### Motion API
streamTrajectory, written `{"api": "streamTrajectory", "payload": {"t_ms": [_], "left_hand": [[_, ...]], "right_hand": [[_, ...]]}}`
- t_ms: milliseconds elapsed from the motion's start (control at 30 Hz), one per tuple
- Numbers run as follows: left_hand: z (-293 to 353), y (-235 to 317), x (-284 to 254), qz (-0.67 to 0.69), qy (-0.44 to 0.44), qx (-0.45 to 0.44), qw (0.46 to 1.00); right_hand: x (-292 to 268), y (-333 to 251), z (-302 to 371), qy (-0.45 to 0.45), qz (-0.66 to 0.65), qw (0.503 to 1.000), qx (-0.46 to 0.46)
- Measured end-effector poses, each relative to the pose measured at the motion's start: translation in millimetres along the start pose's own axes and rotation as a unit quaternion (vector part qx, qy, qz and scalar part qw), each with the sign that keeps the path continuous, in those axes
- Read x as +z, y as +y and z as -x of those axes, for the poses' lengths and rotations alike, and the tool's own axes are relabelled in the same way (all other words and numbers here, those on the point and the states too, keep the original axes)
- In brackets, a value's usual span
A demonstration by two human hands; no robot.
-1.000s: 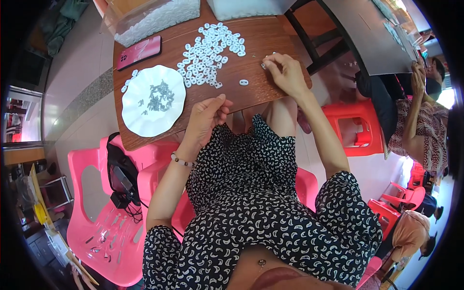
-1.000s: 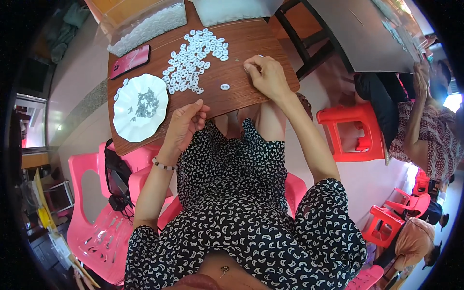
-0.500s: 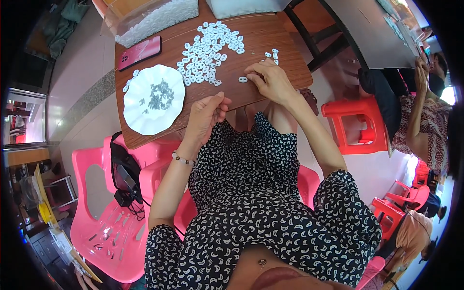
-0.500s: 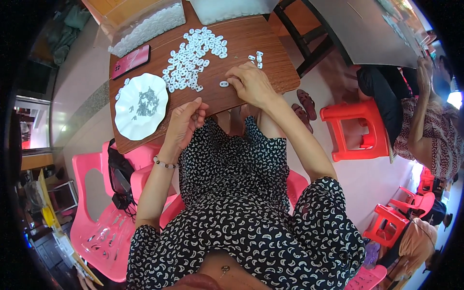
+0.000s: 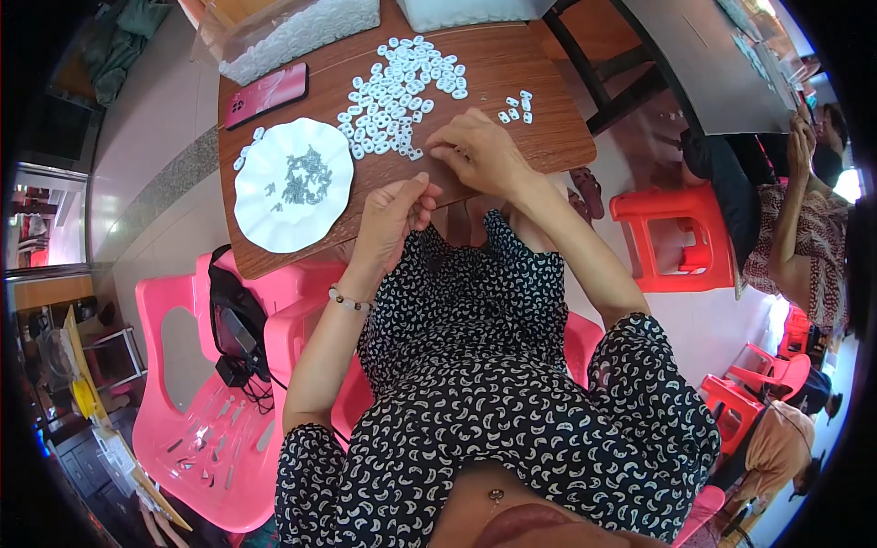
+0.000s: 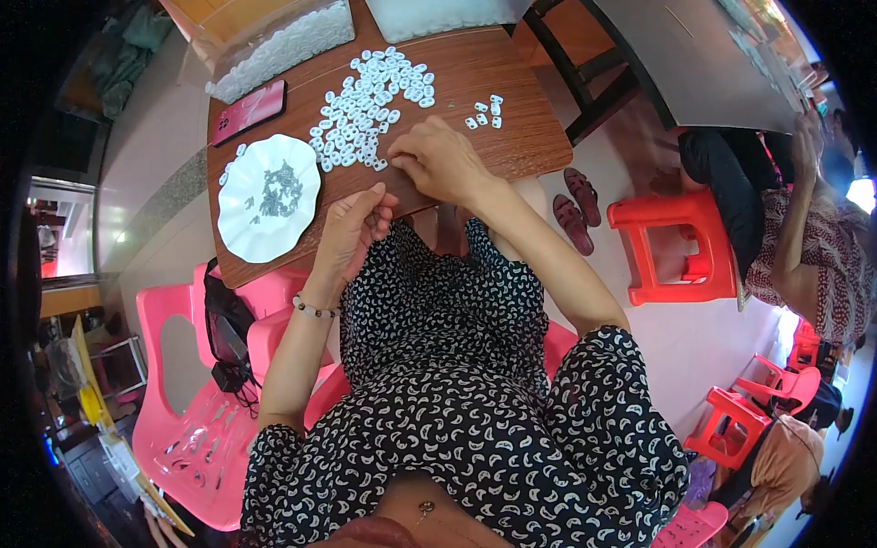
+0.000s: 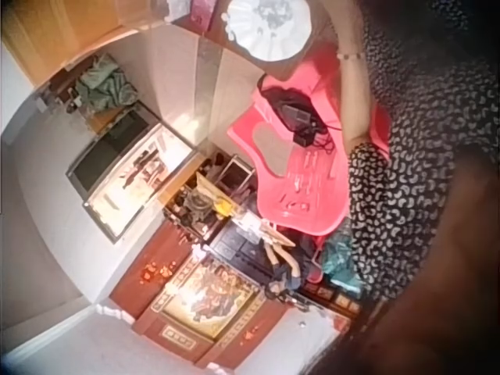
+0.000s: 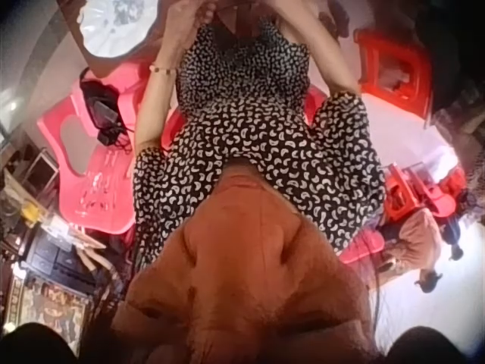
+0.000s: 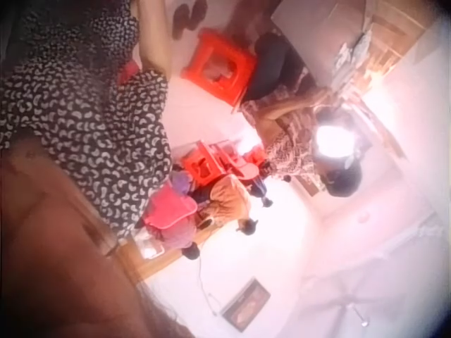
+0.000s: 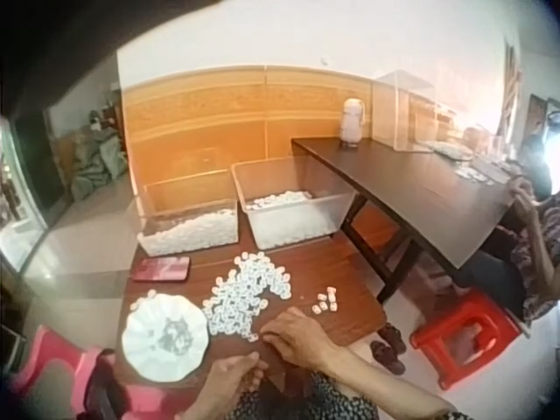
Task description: Assembling small plastic and metal components at a workbench.
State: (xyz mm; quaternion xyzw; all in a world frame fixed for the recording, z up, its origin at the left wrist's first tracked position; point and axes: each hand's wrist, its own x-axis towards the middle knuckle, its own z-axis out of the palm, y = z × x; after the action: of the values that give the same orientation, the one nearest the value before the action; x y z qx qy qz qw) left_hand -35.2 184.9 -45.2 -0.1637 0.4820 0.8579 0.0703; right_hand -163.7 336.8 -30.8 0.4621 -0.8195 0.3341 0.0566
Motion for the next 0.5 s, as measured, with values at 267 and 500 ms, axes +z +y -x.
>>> {"api": "streamTrajectory", "payload": {"t_ms": [267,500], "left_hand": [[1,0,1,-0.001,-0.006,0.009,1.0],[2,-2,1,-0.005,0.003,0.004,1.0]], "right_hand": [[18,-8,-11,-0.001,0.019,1.0,-0.022],[22,-3,-15,0.021,0.057,0.997,-0.037]]}}
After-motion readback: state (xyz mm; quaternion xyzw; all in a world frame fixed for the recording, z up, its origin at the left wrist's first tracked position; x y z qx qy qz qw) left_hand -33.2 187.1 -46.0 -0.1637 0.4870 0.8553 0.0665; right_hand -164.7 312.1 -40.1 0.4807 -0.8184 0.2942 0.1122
